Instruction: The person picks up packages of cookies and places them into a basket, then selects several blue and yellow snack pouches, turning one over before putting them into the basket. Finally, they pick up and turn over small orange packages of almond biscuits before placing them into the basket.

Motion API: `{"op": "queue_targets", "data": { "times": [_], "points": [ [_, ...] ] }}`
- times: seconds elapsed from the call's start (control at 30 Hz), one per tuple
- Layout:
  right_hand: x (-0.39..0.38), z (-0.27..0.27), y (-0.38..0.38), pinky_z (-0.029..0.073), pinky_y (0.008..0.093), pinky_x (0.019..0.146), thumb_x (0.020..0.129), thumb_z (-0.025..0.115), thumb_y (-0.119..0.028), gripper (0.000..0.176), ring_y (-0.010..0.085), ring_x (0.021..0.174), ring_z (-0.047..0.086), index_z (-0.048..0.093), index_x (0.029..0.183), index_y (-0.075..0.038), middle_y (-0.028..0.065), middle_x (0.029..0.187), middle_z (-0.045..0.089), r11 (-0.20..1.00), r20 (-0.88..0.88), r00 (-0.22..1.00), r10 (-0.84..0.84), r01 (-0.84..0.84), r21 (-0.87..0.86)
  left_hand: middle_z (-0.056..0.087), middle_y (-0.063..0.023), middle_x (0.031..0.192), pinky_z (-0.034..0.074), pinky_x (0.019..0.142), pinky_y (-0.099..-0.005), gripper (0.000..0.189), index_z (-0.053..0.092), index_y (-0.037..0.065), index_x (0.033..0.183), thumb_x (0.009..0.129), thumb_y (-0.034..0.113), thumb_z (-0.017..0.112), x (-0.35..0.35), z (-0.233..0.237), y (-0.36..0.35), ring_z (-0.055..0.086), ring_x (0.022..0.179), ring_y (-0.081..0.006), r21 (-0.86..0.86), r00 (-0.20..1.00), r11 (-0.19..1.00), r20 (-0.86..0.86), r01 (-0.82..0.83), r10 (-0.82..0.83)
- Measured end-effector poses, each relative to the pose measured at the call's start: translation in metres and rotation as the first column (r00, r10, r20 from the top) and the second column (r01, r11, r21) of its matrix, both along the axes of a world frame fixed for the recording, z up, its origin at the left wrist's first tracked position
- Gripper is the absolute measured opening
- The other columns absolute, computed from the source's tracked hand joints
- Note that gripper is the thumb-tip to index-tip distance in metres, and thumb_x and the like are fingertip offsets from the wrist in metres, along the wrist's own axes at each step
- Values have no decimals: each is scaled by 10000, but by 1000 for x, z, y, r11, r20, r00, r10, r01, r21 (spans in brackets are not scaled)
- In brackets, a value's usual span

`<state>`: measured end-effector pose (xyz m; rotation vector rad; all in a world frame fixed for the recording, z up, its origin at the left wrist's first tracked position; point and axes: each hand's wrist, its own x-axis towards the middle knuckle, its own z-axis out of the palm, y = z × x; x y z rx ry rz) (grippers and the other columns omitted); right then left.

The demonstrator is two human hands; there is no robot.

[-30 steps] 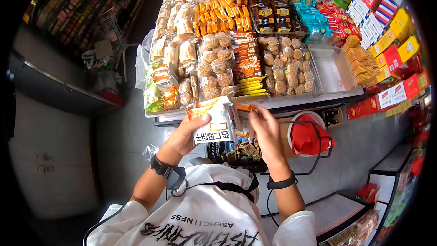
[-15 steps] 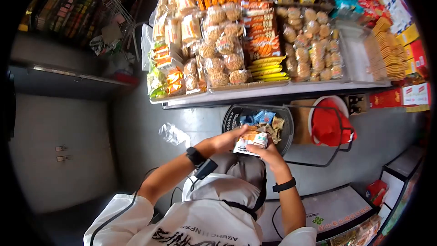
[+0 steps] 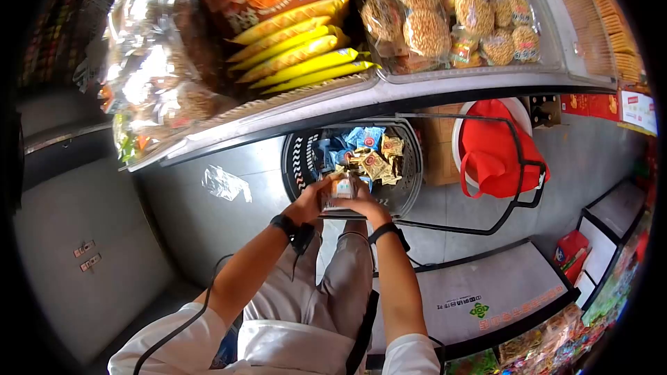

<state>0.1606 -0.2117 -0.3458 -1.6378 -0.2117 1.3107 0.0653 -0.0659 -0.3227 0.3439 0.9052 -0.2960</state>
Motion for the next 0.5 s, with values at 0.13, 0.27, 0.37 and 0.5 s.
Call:
{"op": "queue_targets", "data": {
  "times": [0.13, 0.27, 0.37, 0.5],
  "points": [
    [4, -89, -18, 447, 344, 890, 576, 849, -358, 874, 292, 1086, 532, 431, 1220, 59, 209, 1157, 544, 959, 243, 931, -273, 284, -12, 555, -106, 1122, 438, 821, -339, 765, 376, 7, 1304, 745, 426, 686, -17, -82, 7, 543, 991, -217, 448, 932, 891, -350, 73, 100],
    [13, -110, -58, 443, 251, 593, 792, 690, -175, 193, 99, 683, 555, 586, 836, -18, 7, 759, 588, 921, 254, 910, -329, 368, -126, 606, -119, 974, 438, 741, -330, 491, 534, 14, 1114, 771, 345, 654, -15, -14, 17, 562, 942, -188, 656, 948, 726, -318, 207, 16],
    [42, -33, -78, 442, 280, 547, 788, 682, -196, 201, 130, 631, 549, 611, 849, -20, 37, 697, 592, 908, -34, 926, -377, 362, -211, 611, -38, 1027, 415, 786, -343, 413, 534, 77, 1137, 844, 363, 590, -52, 9, 25, 560, 950, -175, 747, 945, 580, -248, 326, -212],
    [51, 10, -81, 448, 230, 549, 750, 674, -105, 187, 87, 649, 543, 593, 907, -42, 2, 770, 591, 846, 8, 853, -522, 519, -124, 607, -39, 1119, 406, 857, -370, 343, 521, 84, 1142, 895, 322, 529, -43, 118, 66, 580, 1016, -194, 569, 948, 813, -309, 124, 71]
  ]
}}
